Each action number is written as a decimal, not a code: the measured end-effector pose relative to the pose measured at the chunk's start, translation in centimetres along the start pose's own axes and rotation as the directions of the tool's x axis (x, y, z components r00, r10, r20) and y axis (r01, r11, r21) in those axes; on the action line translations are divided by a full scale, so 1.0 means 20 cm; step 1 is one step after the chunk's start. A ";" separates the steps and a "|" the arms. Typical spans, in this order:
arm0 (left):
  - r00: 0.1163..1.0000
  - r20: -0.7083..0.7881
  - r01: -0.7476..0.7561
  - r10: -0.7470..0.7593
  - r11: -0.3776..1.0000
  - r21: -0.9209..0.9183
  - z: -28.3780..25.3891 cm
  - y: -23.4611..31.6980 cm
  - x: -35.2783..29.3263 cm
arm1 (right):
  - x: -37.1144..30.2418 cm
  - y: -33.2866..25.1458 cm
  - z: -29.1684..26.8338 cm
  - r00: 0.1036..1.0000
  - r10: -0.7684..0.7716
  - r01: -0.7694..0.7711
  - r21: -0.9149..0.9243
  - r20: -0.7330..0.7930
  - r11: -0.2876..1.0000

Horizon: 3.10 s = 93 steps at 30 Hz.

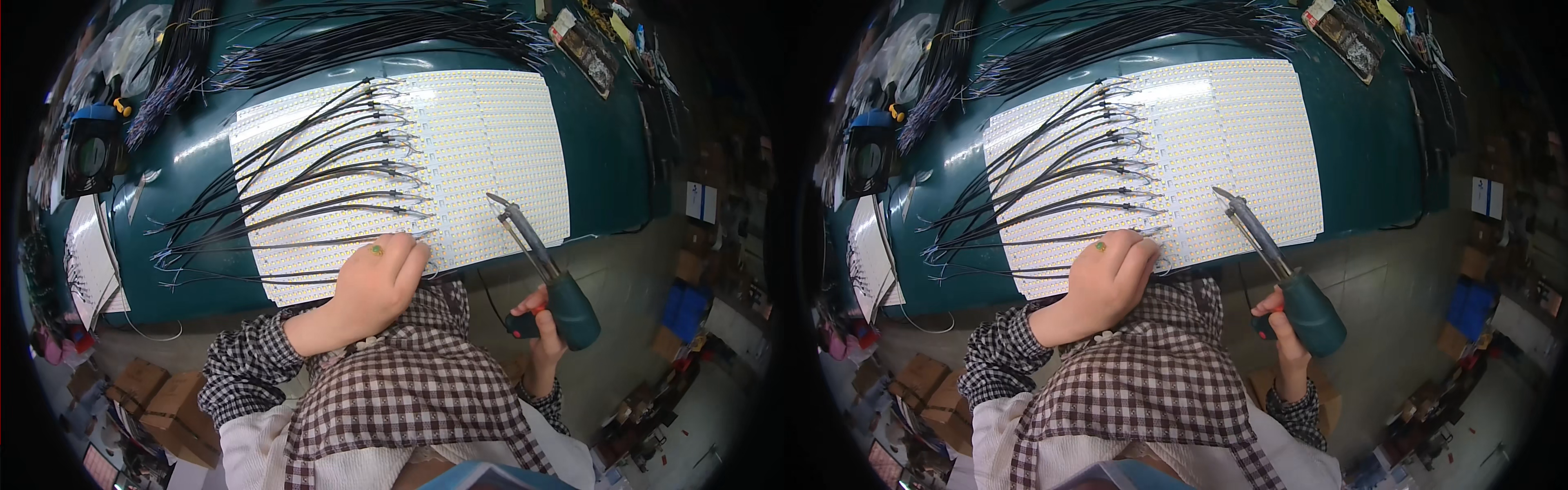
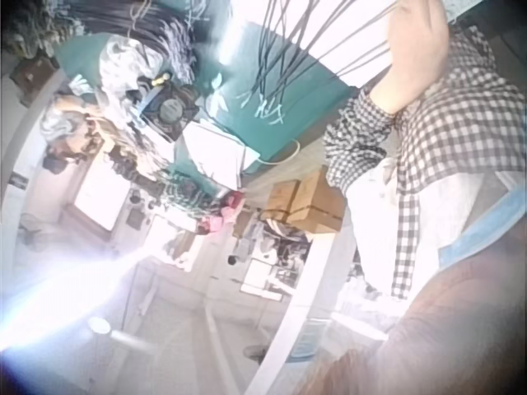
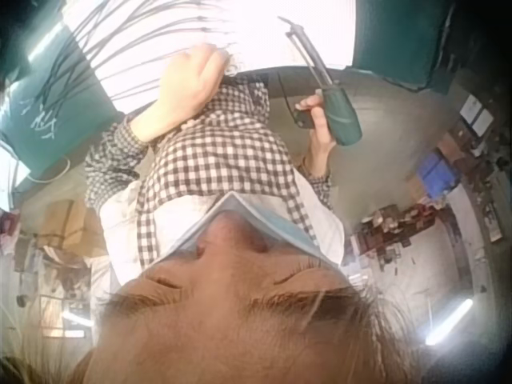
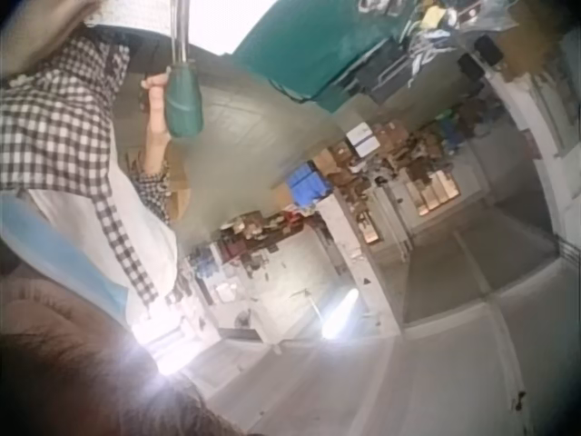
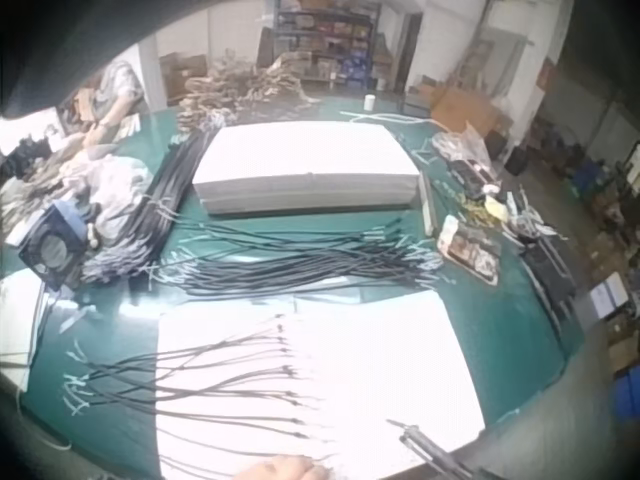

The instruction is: The person moves a completed LED board away, positions a new LED panel on the work table, and solders wires onto the panel using a soldering tool.

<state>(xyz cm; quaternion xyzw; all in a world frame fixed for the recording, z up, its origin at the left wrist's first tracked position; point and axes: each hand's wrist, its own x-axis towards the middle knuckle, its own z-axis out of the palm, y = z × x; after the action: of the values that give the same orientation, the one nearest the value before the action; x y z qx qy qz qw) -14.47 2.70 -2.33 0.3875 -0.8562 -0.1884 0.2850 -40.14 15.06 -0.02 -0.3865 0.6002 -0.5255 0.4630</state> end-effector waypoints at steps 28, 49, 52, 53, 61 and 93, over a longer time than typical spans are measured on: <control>0.957 0.065 0.288 -0.282 0.909 -0.301 -0.05 0.01 0.02 | -0.01 0.01 0.00 1.000 -0.001 0.001 0.018 0.006 1.000; 0.950 0.094 0.313 -0.299 0.880 -0.359 -0.05 0.02 0.02 | -0.02 0.01 0.01 1.000 -0.026 0.026 0.017 -0.016 1.000; 0.972 0.069 0.234 -0.224 0.945 -0.230 -0.05 0.01 0.02 | -0.02 0.01 0.01 1.000 -0.024 0.024 0.011 -0.016 1.000; 0.979 0.069 0.202 -0.191 0.952 -0.231 -0.05 0.00 0.03 | -0.01 0.01 0.01 1.000 -0.025 0.026 0.012 -0.014 1.000; 0.971 0.060 0.240 -0.233 0.914 -0.329 -0.02 -0.03 0.04 | -0.02 0.04 0.00 0.999 -0.031 0.031 0.023 -0.038 0.999; 0.964 0.085 0.267 -0.254 0.930 -0.251 0.04 -0.01 0.07 | -0.16 0.07 -0.08 0.995 0.101 -0.101 0.021 0.013 0.995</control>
<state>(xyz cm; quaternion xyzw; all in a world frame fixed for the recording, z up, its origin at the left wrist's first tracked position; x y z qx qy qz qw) -15.65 1.52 -2.65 0.4519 -0.7721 -0.3450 0.2841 -40.78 18.77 -0.96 -0.3538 0.6104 -0.5056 0.4966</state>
